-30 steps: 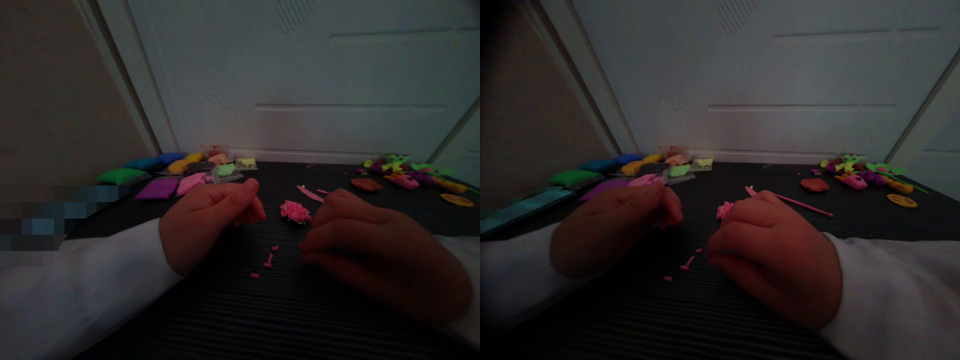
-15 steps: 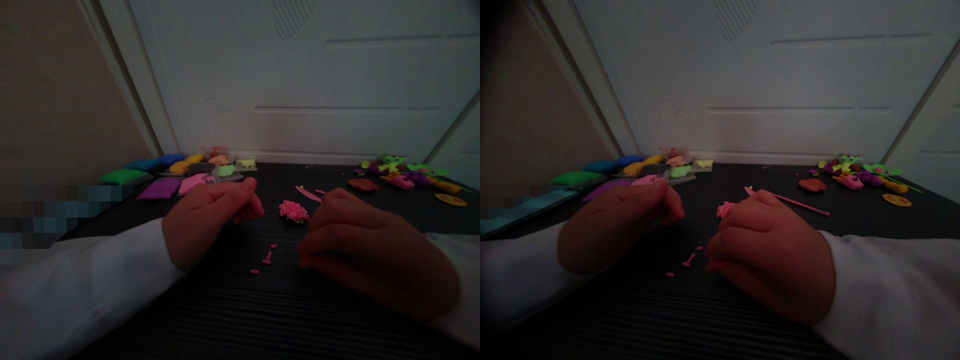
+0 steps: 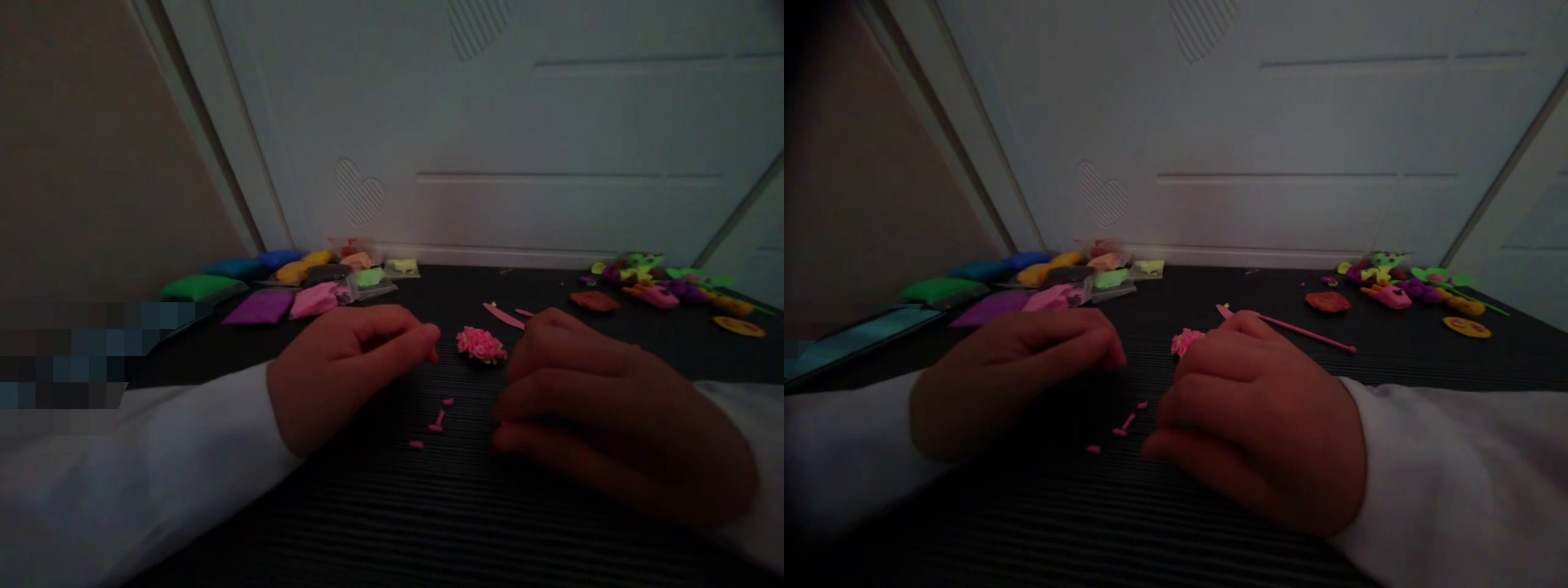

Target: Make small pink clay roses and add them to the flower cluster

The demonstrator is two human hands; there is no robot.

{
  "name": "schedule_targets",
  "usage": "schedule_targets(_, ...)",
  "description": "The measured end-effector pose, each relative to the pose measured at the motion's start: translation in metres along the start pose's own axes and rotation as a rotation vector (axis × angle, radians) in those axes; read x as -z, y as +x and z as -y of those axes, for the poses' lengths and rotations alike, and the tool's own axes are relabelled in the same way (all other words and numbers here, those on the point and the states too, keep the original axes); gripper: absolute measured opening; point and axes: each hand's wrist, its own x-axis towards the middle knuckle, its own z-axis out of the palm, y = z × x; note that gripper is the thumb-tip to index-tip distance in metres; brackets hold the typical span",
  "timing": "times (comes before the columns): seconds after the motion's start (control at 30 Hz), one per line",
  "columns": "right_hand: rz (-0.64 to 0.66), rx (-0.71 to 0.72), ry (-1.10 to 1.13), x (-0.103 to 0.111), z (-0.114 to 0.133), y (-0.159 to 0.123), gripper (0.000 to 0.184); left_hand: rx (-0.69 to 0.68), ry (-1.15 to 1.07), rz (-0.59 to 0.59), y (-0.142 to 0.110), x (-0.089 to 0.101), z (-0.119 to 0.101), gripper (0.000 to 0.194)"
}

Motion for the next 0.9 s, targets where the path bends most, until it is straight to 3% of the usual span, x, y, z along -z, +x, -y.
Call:
schedule_targets(0.17,0.030,-0.009,0.050,-0.003,0.002,0.003,0.008,-0.091,0.095,0.133,0.000,0.001,0.005,0.012)
schedule_targets(0.37,0.131,-0.171,0.153,-0.005,0.013,0.007,0.011,-0.210,0.132,0.328,0.009,0.005,0.015,0.014)
schedule_targets(0.63,0.158,-0.266,0.193,-0.007,0.010,0.007,0.010,-0.216,0.134,0.377,0.016,0.004,0.016,0.014)
schedule_targets(0.9,0.056,-0.353,0.228,-0.007,0.013,0.010,0.016,-0.178,0.138,0.367,0.017,0.003,0.012,0.013)
